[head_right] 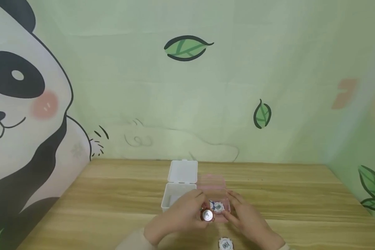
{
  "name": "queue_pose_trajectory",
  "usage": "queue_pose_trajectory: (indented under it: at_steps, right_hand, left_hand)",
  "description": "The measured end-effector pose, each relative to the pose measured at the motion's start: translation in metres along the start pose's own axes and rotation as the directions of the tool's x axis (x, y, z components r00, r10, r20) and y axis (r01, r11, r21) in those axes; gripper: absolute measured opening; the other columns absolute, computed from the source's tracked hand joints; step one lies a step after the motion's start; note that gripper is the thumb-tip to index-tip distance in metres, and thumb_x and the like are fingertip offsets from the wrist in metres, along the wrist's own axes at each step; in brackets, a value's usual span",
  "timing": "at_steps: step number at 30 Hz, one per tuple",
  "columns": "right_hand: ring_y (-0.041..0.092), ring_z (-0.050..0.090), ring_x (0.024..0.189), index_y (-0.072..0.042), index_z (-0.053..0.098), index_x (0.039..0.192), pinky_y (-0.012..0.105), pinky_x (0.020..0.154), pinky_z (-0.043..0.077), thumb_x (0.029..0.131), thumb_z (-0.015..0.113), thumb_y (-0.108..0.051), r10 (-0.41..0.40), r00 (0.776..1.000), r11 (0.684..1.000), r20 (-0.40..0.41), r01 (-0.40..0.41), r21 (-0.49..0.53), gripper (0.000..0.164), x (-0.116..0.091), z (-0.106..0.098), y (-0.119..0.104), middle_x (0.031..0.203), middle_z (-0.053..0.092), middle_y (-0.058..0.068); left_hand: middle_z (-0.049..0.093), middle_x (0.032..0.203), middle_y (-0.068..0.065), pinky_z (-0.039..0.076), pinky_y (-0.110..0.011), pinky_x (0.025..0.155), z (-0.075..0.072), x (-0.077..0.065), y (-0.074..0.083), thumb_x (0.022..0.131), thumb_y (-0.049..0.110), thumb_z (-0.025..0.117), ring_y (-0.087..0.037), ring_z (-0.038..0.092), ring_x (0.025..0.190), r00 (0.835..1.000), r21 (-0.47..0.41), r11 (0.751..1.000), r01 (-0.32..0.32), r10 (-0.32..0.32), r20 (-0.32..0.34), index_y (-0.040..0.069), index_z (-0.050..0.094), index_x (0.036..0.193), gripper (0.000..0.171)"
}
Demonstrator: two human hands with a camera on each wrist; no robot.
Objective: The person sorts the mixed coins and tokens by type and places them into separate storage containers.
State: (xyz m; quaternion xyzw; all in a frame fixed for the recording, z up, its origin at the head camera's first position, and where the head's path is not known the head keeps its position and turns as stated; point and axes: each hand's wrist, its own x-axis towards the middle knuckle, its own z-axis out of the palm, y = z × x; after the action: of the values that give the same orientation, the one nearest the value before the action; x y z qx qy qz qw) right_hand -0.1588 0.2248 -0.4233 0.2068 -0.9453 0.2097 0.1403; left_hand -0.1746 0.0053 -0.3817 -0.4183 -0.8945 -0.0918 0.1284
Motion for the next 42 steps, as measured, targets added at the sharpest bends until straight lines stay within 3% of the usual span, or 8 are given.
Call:
queue_pose_trajectory:
  at_steps: [6, 14, 17, 21, 26, 34, 42]
  right_hand:
    - [0.015, 0.068, 0.088, 0.003, 0.051, 0.134, 0.040, 0.085, 0.056, 0.091, 0.063, -0.036, 0.007, 1.000, 1.000, 0.020, -0.007, 0.012, 0.059, 0.000, 0.000, 0.001, 0.138, 0.052, 0.021]
    - [0.028, 0.066, 0.105, 0.002, 0.053, 0.132, 0.046, 0.094, 0.051, 0.091, 0.062, -0.037, 0.013, 1.000, 1.000, 0.011, -0.013, -0.011, 0.057, 0.000, -0.001, 0.000, 0.139, 0.052, 0.019]
    - [0.028, 0.066, 0.105, 0.001, 0.053, 0.133, 0.046, 0.094, 0.051, 0.091, 0.063, -0.036, 0.015, 1.000, 1.000, 0.012, -0.015, -0.015, 0.057, -0.001, 0.000, 0.001, 0.139, 0.052, 0.018]
    - [0.023, 0.068, 0.099, 0.001, 0.053, 0.133, 0.045, 0.093, 0.052, 0.091, 0.063, -0.036, 0.013, 1.000, 1.000, 0.012, -0.013, -0.020, 0.057, 0.000, 0.000, 0.001, 0.139, 0.052, 0.018]
    - [0.028, 0.065, 0.108, 0.001, 0.053, 0.133, 0.046, 0.095, 0.050, 0.091, 0.063, -0.036, 0.009, 1.000, 1.000, 0.003, -0.009, -0.024, 0.057, 0.000, 0.000, 0.001, 0.138, 0.053, 0.018]
    - [0.035, 0.059, 0.118, 0.002, 0.054, 0.132, 0.047, 0.097, 0.049, 0.091, 0.064, -0.034, 0.007, 1.000, 1.000, 0.000, -0.007, -0.018, 0.056, 0.000, 0.000, 0.000, 0.138, 0.053, 0.018]
    - [0.036, 0.056, 0.121, 0.002, 0.054, 0.132, 0.048, 0.098, 0.048, 0.091, 0.064, -0.034, 0.018, 1.000, 1.000, 0.001, -0.017, -0.022, 0.056, 0.000, 0.001, 0.000, 0.138, 0.053, 0.018]
  left_hand:
    - [0.052, 0.080, 0.009, 0.040, -0.013, 0.067, -0.002, 0.009, -0.009, 0.072, 0.039, 0.080, -0.001, 0.044, 0.073, 0.999, -0.048, 0.998, 0.045, -0.046, -0.016, 0.013, 0.060, 0.085, 0.035]
    - [0.049, 0.080, 0.010, 0.037, -0.016, 0.068, 0.003, 0.027, -0.017, 0.073, 0.037, 0.078, -0.004, 0.042, 0.075, 0.996, 0.066, 0.994, 0.084, -0.086, 0.024, 0.017, 0.058, 0.085, 0.031]
    - [0.050, 0.081, 0.009, 0.036, -0.017, 0.068, 0.005, 0.032, -0.017, 0.073, 0.038, 0.079, -0.005, 0.043, 0.076, 0.994, 0.088, 0.992, 0.091, -0.095, 0.044, 0.017, 0.058, 0.085, 0.032]
    - [0.051, 0.083, 0.009, 0.037, -0.018, 0.069, 0.009, 0.037, -0.018, 0.072, 0.042, 0.079, -0.006, 0.046, 0.078, 0.994, 0.150, 0.985, 0.083, -0.092, 0.057, 0.018, 0.059, 0.087, 0.035]
    - [0.052, 0.085, 0.008, 0.041, -0.020, 0.078, 0.016, 0.043, -0.019, 0.074, 0.044, 0.078, -0.007, 0.047, 0.081, 0.995, 0.202, 0.978, 0.058, -0.074, 0.074, 0.018, 0.059, 0.089, 0.036]
    - [0.054, 0.086, 0.008, 0.040, -0.022, 0.083, 0.024, 0.048, -0.020, 0.073, 0.044, 0.079, -0.009, 0.047, 0.085, 0.996, 0.211, 0.977, 0.019, -0.037, 0.078, 0.018, 0.059, 0.085, 0.035]
    - [0.057, 0.095, 0.005, 0.041, -0.023, 0.084, 0.025, 0.050, -0.019, 0.075, 0.045, 0.078, -0.011, 0.050, 0.094, 0.990, 0.233, 0.972, 0.016, -0.048, 0.134, 0.017, 0.062, 0.093, 0.038]
